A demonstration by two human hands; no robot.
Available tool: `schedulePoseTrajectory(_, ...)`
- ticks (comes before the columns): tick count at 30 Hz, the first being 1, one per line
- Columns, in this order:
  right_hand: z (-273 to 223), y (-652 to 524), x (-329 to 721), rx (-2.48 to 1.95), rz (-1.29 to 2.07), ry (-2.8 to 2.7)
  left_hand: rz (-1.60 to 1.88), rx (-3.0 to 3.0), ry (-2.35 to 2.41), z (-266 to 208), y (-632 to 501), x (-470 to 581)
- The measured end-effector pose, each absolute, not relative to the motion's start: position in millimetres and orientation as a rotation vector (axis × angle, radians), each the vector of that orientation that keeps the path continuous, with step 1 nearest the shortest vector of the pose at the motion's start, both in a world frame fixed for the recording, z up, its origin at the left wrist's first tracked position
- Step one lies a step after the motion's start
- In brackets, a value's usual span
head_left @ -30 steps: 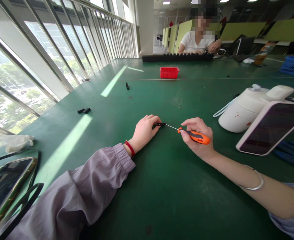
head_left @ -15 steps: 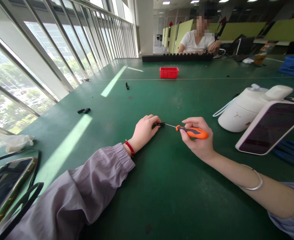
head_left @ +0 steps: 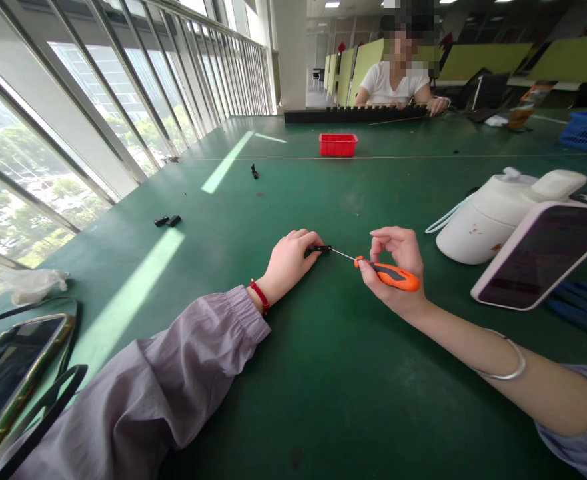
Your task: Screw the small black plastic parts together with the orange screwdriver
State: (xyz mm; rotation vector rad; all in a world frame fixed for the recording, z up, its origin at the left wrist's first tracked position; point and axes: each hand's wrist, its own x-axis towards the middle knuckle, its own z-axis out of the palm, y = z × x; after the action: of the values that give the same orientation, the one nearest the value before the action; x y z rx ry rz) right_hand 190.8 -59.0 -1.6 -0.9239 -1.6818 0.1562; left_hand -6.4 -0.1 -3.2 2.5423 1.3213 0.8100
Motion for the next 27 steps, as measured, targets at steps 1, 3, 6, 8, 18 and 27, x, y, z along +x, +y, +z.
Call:
schedulePoseTrajectory(1, -1.0, -59.0, 190.7, -0.928, 0.156, -1.708, 0.808, 2.542, 1.325, -3.1, -0.1, -6.4)
schedulePoseTrajectory(3, 0.3, -60.5, 190.0, -0.952, 0.138, -1.767, 0.799, 2.535, 1.334, -2.6, -0.3, -6.1)
schedulePoseTrajectory(6, 1.5, -63.3, 188.9, -0.963, 0.121, -1.804, 0.784, 2.526, 1.346, -1.4, -1.2, -5.6)
schedulePoseTrajectory(8, 1.3, -63.3, 188.8, -0.965, 0.122, -1.773, 0.777, 2.526, 1.353, -0.7, -1.8, -5.4)
schedulePoseTrajectory(18, 0.7, -63.5, 190.4, -0.963, 0.088, -1.759, 0.770, 2.537, 1.355, -0.9, -2.6, -5.5)
schedulePoseTrajectory(27, -2.7, -61.4, 192.8, -0.952, 0.122, -1.768, 0.776, 2.551, 1.349, -3.0, -2.1, -5.4)
